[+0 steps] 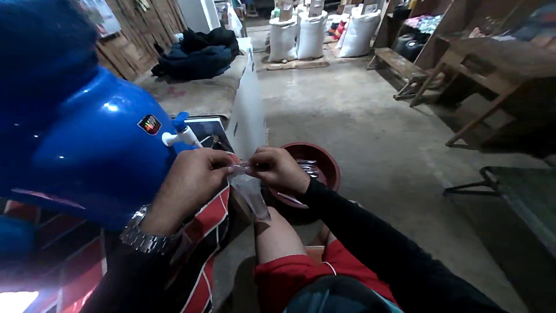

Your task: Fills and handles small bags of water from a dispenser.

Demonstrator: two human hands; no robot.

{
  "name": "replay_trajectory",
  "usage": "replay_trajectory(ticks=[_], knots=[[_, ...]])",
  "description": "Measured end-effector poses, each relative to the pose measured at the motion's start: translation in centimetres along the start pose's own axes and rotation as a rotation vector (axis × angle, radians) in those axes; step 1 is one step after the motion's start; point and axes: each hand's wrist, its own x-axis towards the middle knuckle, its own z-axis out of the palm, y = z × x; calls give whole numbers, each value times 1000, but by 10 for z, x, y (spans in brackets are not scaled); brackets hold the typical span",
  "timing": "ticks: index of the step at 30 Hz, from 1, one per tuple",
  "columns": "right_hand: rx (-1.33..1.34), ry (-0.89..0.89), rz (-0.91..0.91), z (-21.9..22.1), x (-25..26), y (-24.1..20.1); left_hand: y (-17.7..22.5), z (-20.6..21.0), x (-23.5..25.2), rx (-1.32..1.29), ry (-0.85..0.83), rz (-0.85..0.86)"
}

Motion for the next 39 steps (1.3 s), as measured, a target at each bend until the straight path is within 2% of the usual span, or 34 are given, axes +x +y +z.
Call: replay_trajectory(ticks=[3,8,15,22,23,26,28,30,34,39], knots=[[55,10,19,-3,-2,-3,2,1,-1,-21,38,-29],[43,-4,48,-2,0,-8,3,0,0,-81,-3,-82],[97,-68,161,7,6,-15,18,12,-2,-139,141,-86],[181,-57,217,4,12,-25,25,16,-2,-145,257,53],[179,-51,205,2,12,-26,19,13,1,-172,224,45],[150,-32,163,-1,14,-28,-12,12,7,-377,-141,-41],[153,-29,180,-3,16,-31,-25,26,9,-529,-282,-85],[131,-15,166,-6,18,-34,-24,42,12,-608,-251,-56],[94,61,164,-18,15,-35,-14,66,13,-628,-47,60],[270,127,191,-31,14,6,0,67,10,-373,84,101]])
